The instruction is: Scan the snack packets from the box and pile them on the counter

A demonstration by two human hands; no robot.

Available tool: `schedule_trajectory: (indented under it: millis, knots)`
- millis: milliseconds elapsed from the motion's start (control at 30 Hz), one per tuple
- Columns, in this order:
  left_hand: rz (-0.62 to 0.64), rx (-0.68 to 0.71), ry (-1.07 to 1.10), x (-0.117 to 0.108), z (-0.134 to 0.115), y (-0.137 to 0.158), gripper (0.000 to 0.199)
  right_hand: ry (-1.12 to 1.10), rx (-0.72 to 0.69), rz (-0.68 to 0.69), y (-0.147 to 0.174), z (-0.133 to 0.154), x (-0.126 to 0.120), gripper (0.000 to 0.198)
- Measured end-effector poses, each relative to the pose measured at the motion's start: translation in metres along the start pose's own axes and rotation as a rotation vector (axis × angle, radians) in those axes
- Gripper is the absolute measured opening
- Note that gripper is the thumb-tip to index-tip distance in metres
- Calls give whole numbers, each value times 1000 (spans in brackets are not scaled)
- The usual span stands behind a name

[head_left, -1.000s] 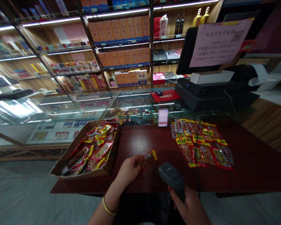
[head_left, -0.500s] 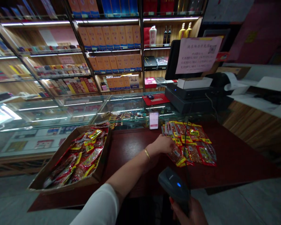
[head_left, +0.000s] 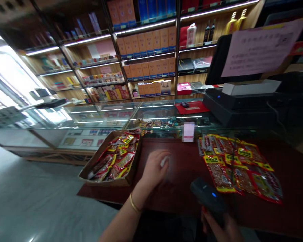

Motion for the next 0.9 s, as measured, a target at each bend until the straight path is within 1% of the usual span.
schedule_trajectory:
  millis: [67, 100, 167, 200, 233, 267, 300, 333, 400, 500, 567, 633, 700, 733, 767, 833, 867, 900]
  knots:
    - [-160, -174, -208, -62, 23, 26, 29, -89, -14, 31, -20, 1, 13, 60]
    - [-204, -288, -338, -90, 35, 37, 31, -156, -9, 23, -28, 4, 20, 59]
    - [-201, -546, -582, -139, 58, 54, 35, -285, 30, 2, -42, 10, 33, 57]
    - [-171, -676, -673, -157, 68, 61, 39, -335, 63, 2, -46, 12, 37, 57]
    - [-131, -793, -734, -171, 76, 67, 44, -374, 96, 7, -50, 14, 41, 57]
    - [-86, -885, -764, -179, 83, 72, 50, -406, 127, 13, -53, 13, 43, 57]
    - [-39, -941, -768, -183, 88, 75, 56, -434, 153, 11, -54, 11, 43, 58]
    - [7, -962, -755, -182, 91, 76, 61, -459, 170, 3, -56, 8, 43, 58]
    - [93, -912, -710, -171, 93, 74, 62, -486, 181, -14, -57, 0, 41, 57]
    - [189, -819, -671, -149, 91, 64, 48, -469, 168, 9, -59, -8, 38, 55]
    - [209, -800, -668, -140, 90, 58, 40, -467, 162, 30, -59, -9, 38, 54]
    - [156, -798, -666, -138, 88, 55, 37, -486, 153, 33, -58, -8, 39, 53]
    - [47, -807, -607, -142, 85, 55, 34, -501, 148, 24, -58, -7, 39, 55]
    - [-21, -804, -533, -143, 81, 55, 30, -504, 144, 21, -58, -6, 39, 55]
    - [-88, -789, -422, -143, 76, 55, 26, -506, 140, 17, -58, -6, 39, 54]
    - [-196, -752, -106, -137, 61, 54, 25, -507, 127, 10, -58, -4, 40, 53]
    - [-224, -745, 75, -131, 53, 53, 28, -502, 119, 14, -57, -4, 40, 53]
    - [-224, -755, 251, -123, 44, 51, 32, -489, 110, 19, -55, -3, 41, 54]
Point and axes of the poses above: each hand's wrist, its own y-axis away from the middle knuckle, its own x-axis out of the palm, z = x × y, the point moved 1 cm from there along -y, towards the middle knuckle, and after that the axes turned 11 degrees about y, right-handed, at the moved point
